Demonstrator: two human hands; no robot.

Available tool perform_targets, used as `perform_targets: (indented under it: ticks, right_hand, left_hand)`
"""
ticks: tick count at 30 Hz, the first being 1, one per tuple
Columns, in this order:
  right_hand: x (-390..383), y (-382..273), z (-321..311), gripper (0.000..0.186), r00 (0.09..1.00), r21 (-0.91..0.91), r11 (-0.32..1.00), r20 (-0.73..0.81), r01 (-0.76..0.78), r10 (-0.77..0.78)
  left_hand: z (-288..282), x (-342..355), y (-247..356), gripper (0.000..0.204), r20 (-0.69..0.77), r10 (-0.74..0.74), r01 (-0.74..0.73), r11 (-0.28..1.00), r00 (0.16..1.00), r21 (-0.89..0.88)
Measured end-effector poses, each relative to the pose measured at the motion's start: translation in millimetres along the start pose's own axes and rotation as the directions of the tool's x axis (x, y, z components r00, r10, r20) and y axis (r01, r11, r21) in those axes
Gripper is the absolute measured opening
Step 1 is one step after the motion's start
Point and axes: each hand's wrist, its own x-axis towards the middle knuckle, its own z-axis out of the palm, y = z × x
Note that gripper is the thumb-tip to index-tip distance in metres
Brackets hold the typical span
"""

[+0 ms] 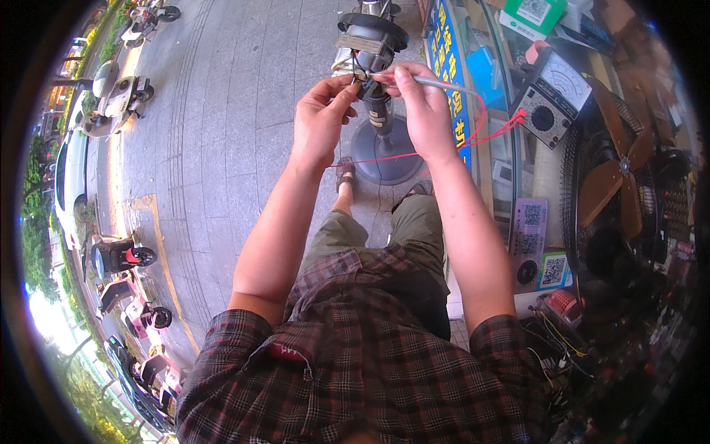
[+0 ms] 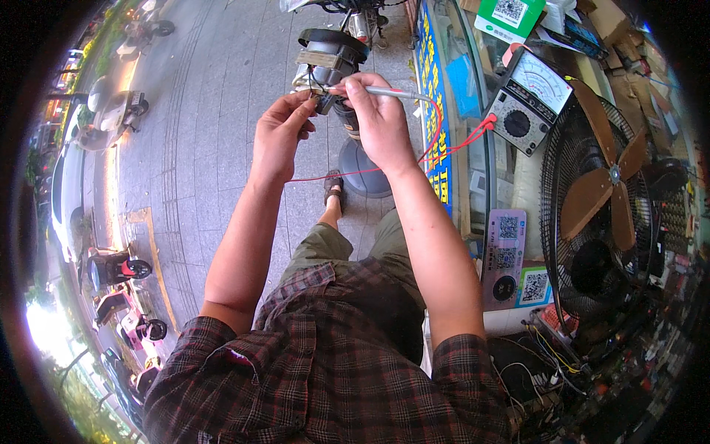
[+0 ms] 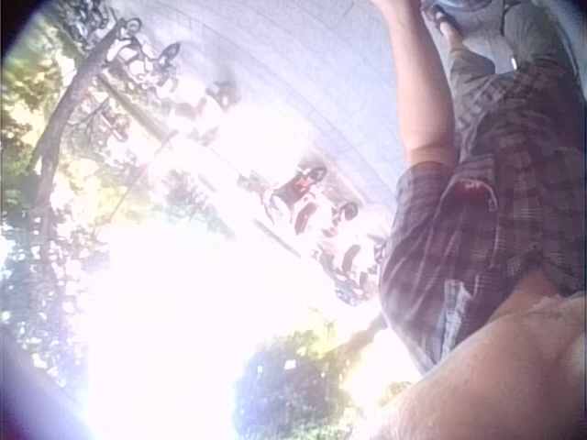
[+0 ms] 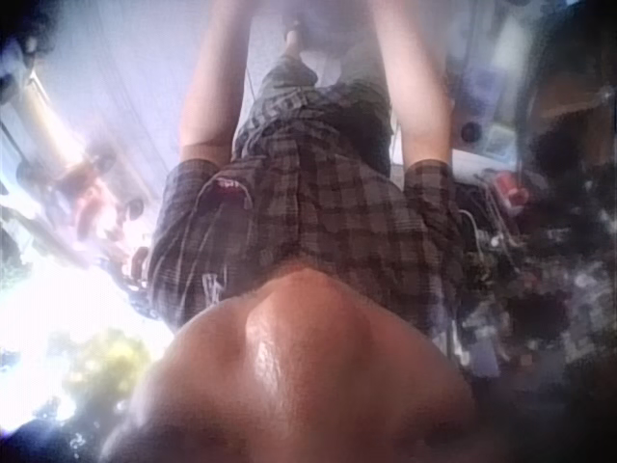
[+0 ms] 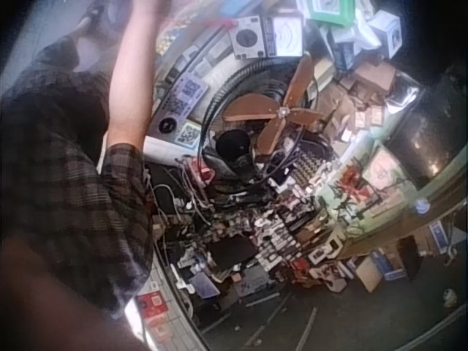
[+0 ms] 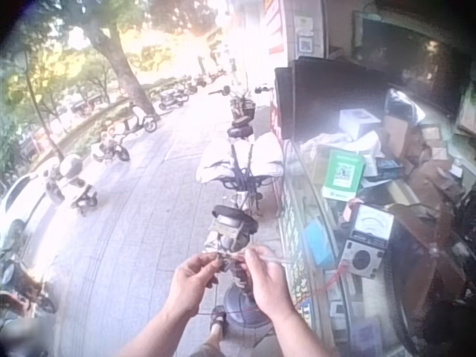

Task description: The person picks up a multimeter and a fan motor, then uses the multimeter probes to test the motor's electrical connections. The person moves between the shop interior and the sidewalk while handling the equipment.

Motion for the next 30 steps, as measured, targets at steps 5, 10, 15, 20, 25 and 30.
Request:
perform_targets:
  ticks: [5, 10, 15, 20, 25, 30]
  right_hand:
    - [-12, 5, 1, 0.024, 0.989, -0.193, 0.977, -0.097, 0.091, -0.112]
    - [-12, 12, 11, 0.016, 0.965, -0.508, 0.839, -0.05, 0.197, -0.257]
    - [-10, 17, 22, 0.018, 0.947, -0.579, 0.785, -0.066, 0.22, -0.315]
    - [-7, 19, 32, 0.017, 0.935, -0.583, 0.784, -0.108, 0.215, -0.337]
    - [-3, 23, 41, 0.019, 0.924, -0.592, 0.784, -0.166, 0.186, -0.344]
    - [0, 24, 37, 0.013, 0.912, -0.637, 0.73, -0.102, 0.247, -0.397]
  left_hand:
    - [3, -6, 0, 0.025, -0.024, 0.035, -0.034, 0.999, 0.999, 0.017]
    - [1, -20, -4, 0.02, -0.076, 0.145, -0.13, 0.977, 0.987, 0.17]
    - [-9, -4, 28, 0.017, 0.149, 0.505, -0.467, 0.589, 0.85, 0.66]
    - [-21, 35, 71, 0.016, 0.624, 0.423, -0.737, 0.187, 0.657, 0.65]
    - [-22, 62, 87, 0.016, 0.776, 0.258, -0.817, 0.153, 0.575, 0.555]
    - [-25, 80, 92, 0.017, 0.85, 0.162, -0.865, 0.124, 0.501, 0.486]
